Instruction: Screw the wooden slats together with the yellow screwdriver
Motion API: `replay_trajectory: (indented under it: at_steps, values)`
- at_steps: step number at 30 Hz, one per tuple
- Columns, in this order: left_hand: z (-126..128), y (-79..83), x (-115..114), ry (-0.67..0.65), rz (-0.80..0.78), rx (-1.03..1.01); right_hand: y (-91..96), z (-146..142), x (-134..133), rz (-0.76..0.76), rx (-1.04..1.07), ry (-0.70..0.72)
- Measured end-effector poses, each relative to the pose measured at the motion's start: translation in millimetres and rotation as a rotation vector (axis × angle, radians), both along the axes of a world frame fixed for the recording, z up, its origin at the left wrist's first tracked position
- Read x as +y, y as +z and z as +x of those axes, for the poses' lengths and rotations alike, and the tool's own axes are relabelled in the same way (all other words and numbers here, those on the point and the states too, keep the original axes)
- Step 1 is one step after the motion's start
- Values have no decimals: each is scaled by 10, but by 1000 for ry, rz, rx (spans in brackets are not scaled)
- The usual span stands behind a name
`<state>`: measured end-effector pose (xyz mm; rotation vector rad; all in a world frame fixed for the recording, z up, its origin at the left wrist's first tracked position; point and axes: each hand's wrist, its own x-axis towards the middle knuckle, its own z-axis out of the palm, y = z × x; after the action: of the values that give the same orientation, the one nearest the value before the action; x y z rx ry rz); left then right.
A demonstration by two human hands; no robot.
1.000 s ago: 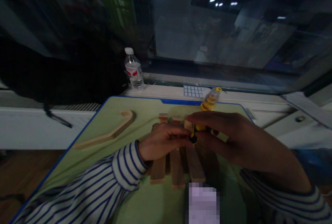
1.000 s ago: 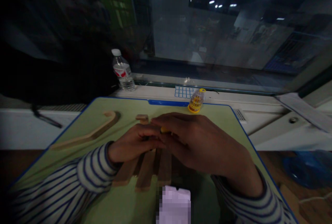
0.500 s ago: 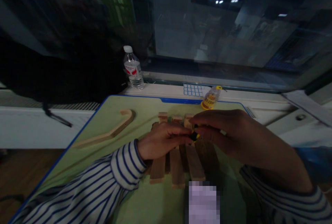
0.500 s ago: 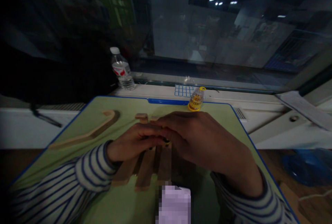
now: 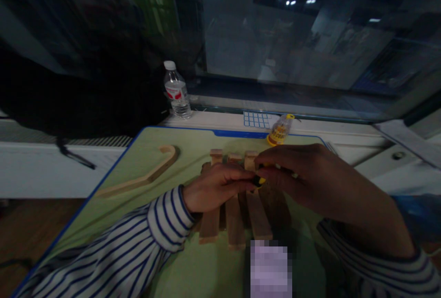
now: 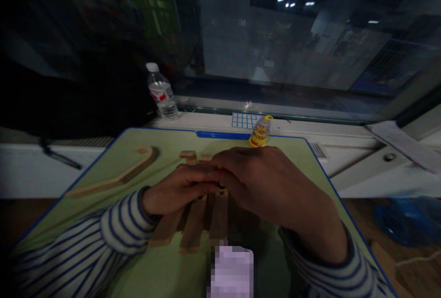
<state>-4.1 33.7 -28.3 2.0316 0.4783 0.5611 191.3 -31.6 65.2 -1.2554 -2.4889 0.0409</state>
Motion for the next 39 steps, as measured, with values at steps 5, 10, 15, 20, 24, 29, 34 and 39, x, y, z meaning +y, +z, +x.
replay_trajectory:
  at_steps: [5, 10, 15, 20, 24, 29, 34, 39]
  values:
    - [-8, -11, -10, 11, -55, -29, 10, -13, 0, -20, 7, 12]
    - [3, 12, -60, 120, -29, 13, 13, -62, -4, -91, 13, 19]
    - [30, 40, -105, 241, -15, 49, -2, -79, 3, -83, 19, 11]
    - [29, 58, -112, 263, -18, 69, 40, -44, -27, -97, 65, 38]
    - [22, 33, -93, 229, 9, 57, 51, -18, -36, -124, 115, 115]
    - [32, 17, -77, 173, -88, 39, 17, -4, -22, -103, 110, 119]
    - [26, 11, -56, 113, -80, 62, 0, -6, -11, -61, 63, 72]
    - [15, 31, -41, 69, -28, 44, 4, -19, -12, -47, 22, 38]
